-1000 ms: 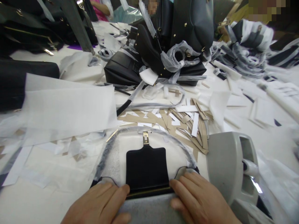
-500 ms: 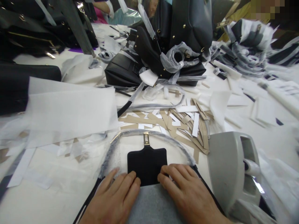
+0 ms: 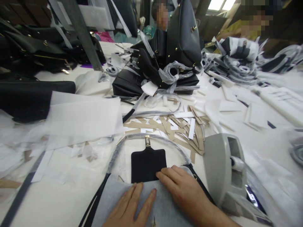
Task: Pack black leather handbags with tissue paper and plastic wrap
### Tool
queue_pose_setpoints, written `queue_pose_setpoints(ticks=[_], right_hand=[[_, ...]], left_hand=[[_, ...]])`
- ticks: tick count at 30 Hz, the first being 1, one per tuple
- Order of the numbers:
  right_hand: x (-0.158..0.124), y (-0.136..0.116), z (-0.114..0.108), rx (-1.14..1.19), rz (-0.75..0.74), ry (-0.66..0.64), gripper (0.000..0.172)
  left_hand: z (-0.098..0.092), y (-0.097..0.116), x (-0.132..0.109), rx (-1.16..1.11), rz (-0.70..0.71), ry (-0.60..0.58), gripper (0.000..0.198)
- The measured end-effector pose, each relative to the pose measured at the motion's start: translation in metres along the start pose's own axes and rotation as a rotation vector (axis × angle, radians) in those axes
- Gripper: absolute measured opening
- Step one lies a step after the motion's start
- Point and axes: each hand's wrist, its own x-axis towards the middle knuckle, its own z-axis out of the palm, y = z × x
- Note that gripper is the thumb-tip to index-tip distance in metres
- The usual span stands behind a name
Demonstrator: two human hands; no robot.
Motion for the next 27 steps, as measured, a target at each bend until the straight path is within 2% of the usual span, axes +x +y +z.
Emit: queue_pose_setpoints(ticks=[2, 6, 8, 11, 16, 20, 23, 27], right_hand=[[-0.001, 0.000, 0.000, 0.003, -0.005, 0.006, 0.025], [-0.003, 0.001, -0.003, 0.051, 0.004, 0.034, 0.024], [-0.001, 0.000, -0.006, 0.108, 0.045, 0.034, 0.024], [0.004, -0.007, -0.016, 0.128, 0.082, -0.034, 0.025], [-0.001, -0.032, -0.033, -0.044, 0.068, -0.110, 0.038], [-0.023, -0.042, -0.028, -0.011, 0.053, -0.167, 0.053], [-0.034, -0.041, -0.021, 0.020, 0.116, -0.170, 0.051], [-0.034, -0.037, -0.019, 0.063, 0.145, -0.122, 0.046]], left_hand=[[-0.003, 0.009, 0.002, -0.004, -0.070, -0.010, 0.064], [-0.017, 0.021, 0.004, -0.168, -0.176, -0.029, 0.097], [-0.022, 0.024, 0.004, -0.255, -0.214, -0.063, 0.103], [-0.027, 0.028, 0.005, -0.356, -0.283, -0.164, 0.099], [-0.028, 0.029, 0.009, -0.457, -0.326, -0.265, 0.096], [-0.028, 0.029, 0.007, -0.489, -0.329, -0.244, 0.095], [-0.029, 0.029, 0.007, -0.500, -0.328, -0.210, 0.093], [-0.031, 0.028, 0.008, -0.523, -0.326, -0.224, 0.089]])
